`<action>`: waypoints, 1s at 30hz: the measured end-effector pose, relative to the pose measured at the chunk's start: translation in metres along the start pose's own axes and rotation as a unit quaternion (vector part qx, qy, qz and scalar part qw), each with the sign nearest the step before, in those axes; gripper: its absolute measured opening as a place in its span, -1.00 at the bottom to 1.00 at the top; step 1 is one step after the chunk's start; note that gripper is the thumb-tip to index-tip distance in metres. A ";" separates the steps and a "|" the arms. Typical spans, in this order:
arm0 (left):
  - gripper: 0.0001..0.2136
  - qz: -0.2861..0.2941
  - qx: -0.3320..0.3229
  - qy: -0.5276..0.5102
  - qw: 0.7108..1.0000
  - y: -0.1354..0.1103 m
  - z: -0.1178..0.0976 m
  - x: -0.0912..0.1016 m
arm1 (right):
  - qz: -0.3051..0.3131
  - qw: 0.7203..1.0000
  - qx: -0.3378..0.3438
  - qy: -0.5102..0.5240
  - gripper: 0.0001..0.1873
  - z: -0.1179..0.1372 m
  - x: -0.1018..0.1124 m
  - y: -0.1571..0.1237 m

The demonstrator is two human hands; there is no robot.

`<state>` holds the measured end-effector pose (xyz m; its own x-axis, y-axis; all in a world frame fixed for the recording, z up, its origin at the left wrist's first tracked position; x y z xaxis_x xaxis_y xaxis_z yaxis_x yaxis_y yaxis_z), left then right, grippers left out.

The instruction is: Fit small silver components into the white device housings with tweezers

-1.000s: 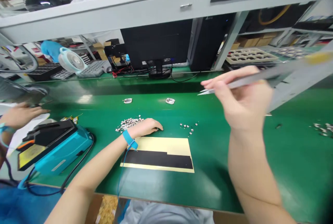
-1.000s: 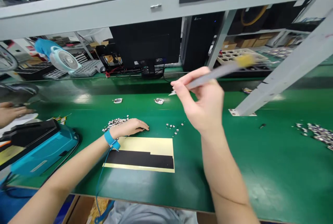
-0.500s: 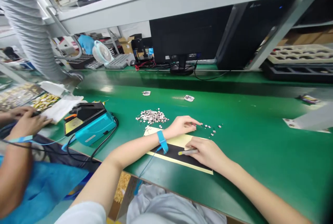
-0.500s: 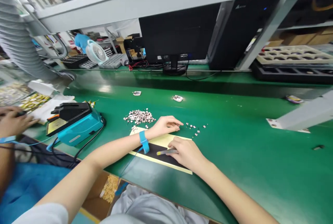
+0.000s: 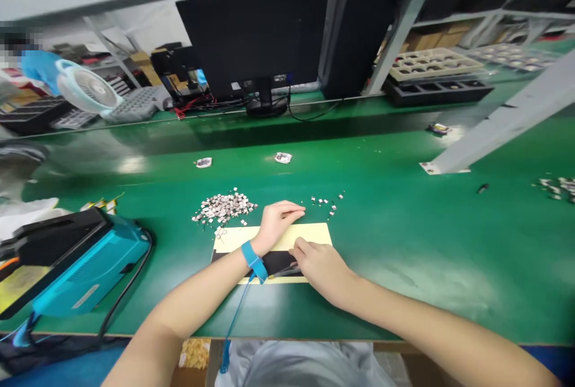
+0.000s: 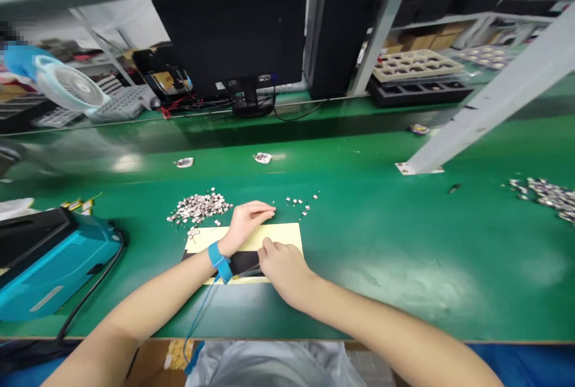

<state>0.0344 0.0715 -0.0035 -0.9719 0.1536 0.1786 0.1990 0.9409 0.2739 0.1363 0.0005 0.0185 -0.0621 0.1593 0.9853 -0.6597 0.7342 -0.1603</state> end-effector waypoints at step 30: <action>-0.75 0.045 -0.191 0.114 0.974 -0.017 -0.011 -0.005 | -0.135 0.856 -0.161 0.473 -0.74 -0.072 -0.009 0.012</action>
Point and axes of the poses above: each hand's wrist, its own y-axis towards the middle knuckle, its own x-axis out of the back of the hand, z = x × y, the point moved 3 cm from there along y, towards the middle knuckle, and after that the axes turned 12 degrees about -y, right-handed, at the moved point
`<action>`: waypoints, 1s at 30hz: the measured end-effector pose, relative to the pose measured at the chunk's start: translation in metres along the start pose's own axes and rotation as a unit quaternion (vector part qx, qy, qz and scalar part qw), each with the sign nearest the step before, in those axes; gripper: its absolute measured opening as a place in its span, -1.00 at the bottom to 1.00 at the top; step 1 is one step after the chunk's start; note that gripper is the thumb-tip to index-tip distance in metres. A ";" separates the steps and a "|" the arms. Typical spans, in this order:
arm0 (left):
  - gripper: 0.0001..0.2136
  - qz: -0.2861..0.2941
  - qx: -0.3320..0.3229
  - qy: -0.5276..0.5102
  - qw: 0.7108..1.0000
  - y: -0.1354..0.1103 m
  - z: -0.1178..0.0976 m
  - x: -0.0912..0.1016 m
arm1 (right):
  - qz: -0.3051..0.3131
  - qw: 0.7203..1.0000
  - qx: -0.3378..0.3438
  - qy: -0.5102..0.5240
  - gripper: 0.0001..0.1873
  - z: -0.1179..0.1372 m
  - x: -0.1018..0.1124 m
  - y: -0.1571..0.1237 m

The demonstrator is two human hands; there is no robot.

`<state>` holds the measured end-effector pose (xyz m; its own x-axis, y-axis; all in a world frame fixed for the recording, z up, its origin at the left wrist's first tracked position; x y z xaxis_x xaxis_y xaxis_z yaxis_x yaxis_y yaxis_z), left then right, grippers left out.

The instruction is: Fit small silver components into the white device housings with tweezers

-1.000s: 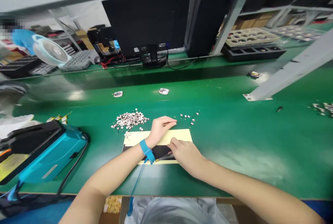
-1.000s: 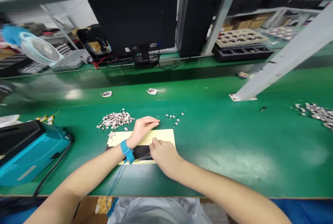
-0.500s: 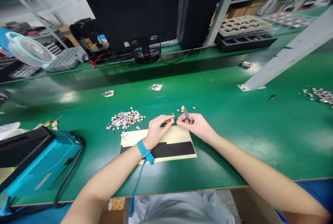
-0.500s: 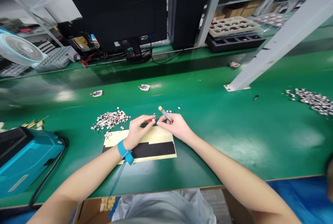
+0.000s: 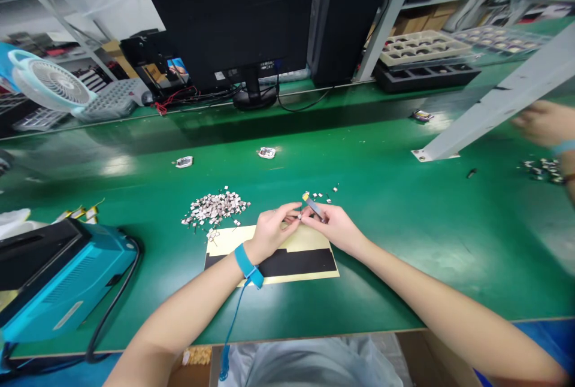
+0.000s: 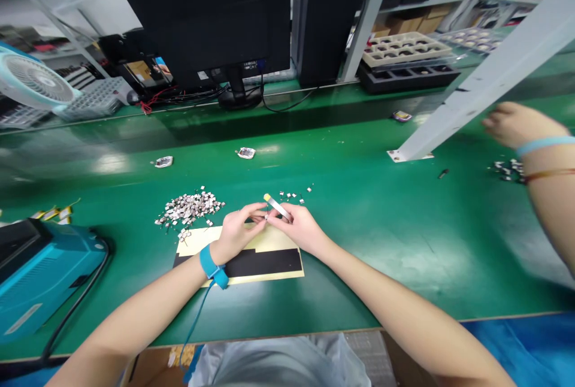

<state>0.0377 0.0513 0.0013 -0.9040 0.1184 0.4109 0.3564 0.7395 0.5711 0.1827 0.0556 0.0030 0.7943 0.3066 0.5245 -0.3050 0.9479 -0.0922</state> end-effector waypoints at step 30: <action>-0.72 0.098 -0.007 0.082 0.992 0.002 -0.002 -0.005 | -0.026 0.999 -0.013 0.018 -0.71 -0.002 0.008 0.003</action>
Point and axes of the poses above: each hand's wrist, its own y-axis towards the middle knuckle, its own x-axis out of the back of the hand, z = x × y, the point moved 3 cm from there along y, towards the middle knuckle, and after that the axes turned 12 degrees about -y, right-handed, at the moved point
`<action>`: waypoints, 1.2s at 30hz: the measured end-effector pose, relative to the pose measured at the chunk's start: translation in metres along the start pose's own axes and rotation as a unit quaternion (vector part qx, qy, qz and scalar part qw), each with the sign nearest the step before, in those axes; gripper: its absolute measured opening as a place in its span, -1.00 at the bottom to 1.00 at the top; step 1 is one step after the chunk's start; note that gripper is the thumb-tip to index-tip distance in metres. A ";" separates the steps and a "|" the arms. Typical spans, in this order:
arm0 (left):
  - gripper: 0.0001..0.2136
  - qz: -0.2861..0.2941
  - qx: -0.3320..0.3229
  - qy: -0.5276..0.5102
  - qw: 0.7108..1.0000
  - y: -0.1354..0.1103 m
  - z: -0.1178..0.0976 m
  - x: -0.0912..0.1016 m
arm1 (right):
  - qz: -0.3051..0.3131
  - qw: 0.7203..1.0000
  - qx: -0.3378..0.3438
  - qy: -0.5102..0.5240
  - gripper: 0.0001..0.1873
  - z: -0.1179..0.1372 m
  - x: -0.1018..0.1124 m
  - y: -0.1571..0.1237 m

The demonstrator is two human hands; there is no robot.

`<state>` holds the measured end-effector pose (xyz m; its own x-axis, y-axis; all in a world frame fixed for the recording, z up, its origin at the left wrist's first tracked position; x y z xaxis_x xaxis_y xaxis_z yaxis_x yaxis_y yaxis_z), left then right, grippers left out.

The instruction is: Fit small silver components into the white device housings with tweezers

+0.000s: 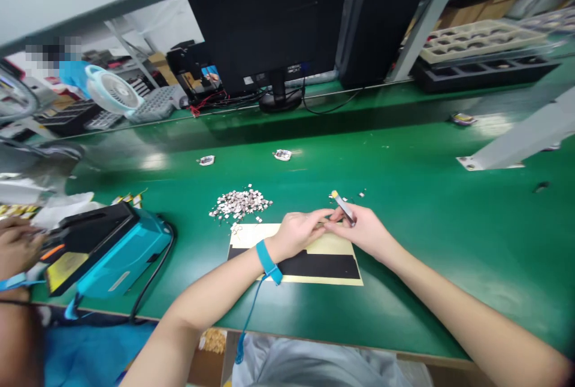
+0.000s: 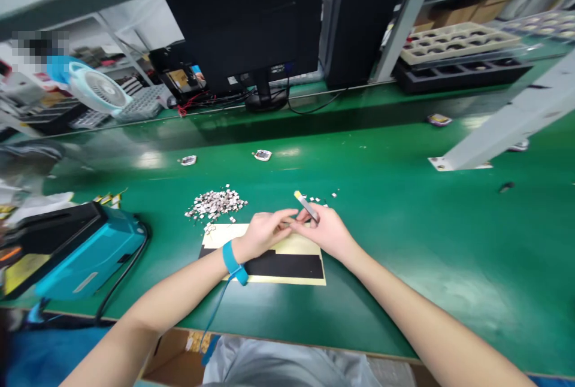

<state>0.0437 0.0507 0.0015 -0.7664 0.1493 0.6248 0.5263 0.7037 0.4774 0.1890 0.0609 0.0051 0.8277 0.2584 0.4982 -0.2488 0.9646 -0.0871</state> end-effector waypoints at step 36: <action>-0.81 -0.041 0.139 -0.066 0.987 -0.008 0.000 0.019 | 0.144 0.847 0.203 -0.470 -0.76 0.029 -0.054 -0.046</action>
Point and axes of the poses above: each hand's wrist, its own y-axis towards the middle knuckle, its own x-axis out of the back of the hand, z = x × y, the point moved 3 cm from there along y, towards the middle knuckle, and after that the axes turned 12 degrees about -y, right-handed, at the moved point
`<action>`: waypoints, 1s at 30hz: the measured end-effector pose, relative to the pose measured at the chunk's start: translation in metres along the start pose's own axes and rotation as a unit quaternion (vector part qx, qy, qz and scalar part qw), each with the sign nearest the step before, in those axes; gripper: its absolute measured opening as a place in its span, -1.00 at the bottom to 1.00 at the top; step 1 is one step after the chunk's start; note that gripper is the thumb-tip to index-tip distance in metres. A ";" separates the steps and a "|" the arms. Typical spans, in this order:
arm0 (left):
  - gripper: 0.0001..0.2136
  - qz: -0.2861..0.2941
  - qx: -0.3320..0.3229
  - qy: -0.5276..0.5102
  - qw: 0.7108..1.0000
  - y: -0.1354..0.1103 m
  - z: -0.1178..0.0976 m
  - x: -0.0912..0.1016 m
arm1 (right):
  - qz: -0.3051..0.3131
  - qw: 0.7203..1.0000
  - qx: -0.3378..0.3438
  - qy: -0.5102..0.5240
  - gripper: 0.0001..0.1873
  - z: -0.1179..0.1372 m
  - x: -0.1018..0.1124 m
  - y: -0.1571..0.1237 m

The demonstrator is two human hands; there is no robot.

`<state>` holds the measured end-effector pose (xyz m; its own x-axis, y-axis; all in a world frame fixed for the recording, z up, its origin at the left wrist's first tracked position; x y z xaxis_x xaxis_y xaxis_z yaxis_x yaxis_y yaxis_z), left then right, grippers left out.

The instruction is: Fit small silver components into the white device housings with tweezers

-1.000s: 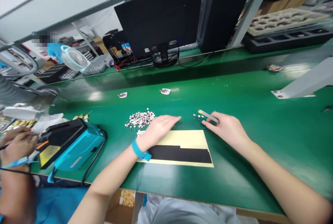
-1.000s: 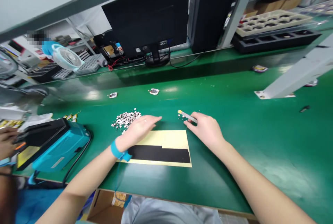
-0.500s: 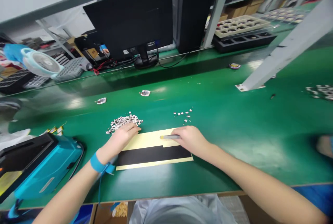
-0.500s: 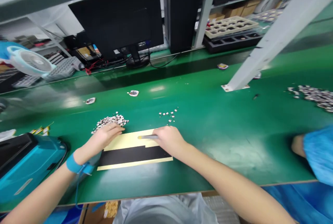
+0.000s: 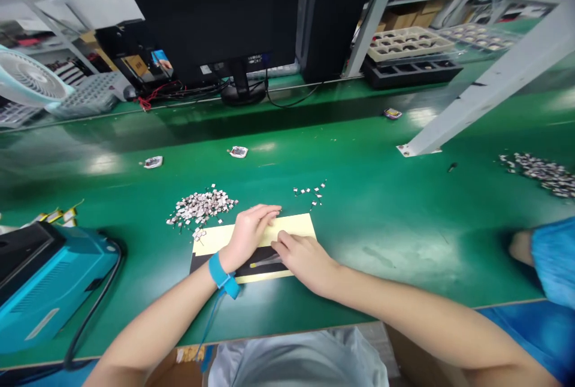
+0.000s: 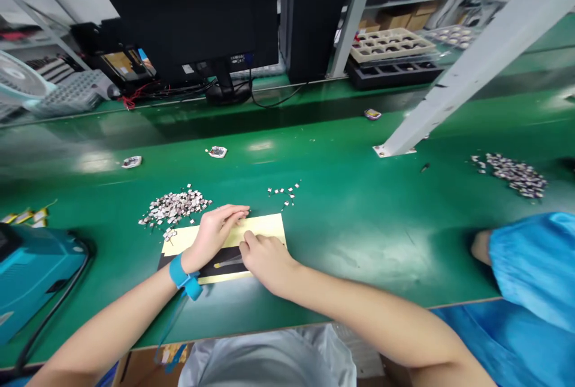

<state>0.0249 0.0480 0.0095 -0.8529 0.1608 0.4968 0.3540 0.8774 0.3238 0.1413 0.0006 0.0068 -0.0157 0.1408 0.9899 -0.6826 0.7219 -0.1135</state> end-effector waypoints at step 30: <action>-0.69 -0.039 -0.129 0.042 0.990 -0.020 -0.008 -0.011 | -0.080 0.845 -0.139 0.510 -0.79 -0.053 0.008 0.007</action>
<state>0.0305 0.0247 0.0041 -0.8507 0.0485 0.5235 0.3832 0.7389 0.5543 0.1749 0.0432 0.0096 0.7957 0.4348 0.4216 -0.4159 0.8983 -0.1416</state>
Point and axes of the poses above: each hand's wrist, its own y-axis towards the middle knuckle, its own x-axis out of the back of the hand, z = x × y, the point moved 3 cm from there along y, towards the middle knuckle, and after that the axes turned 12 degrees about -y, right-handed, at the moved point
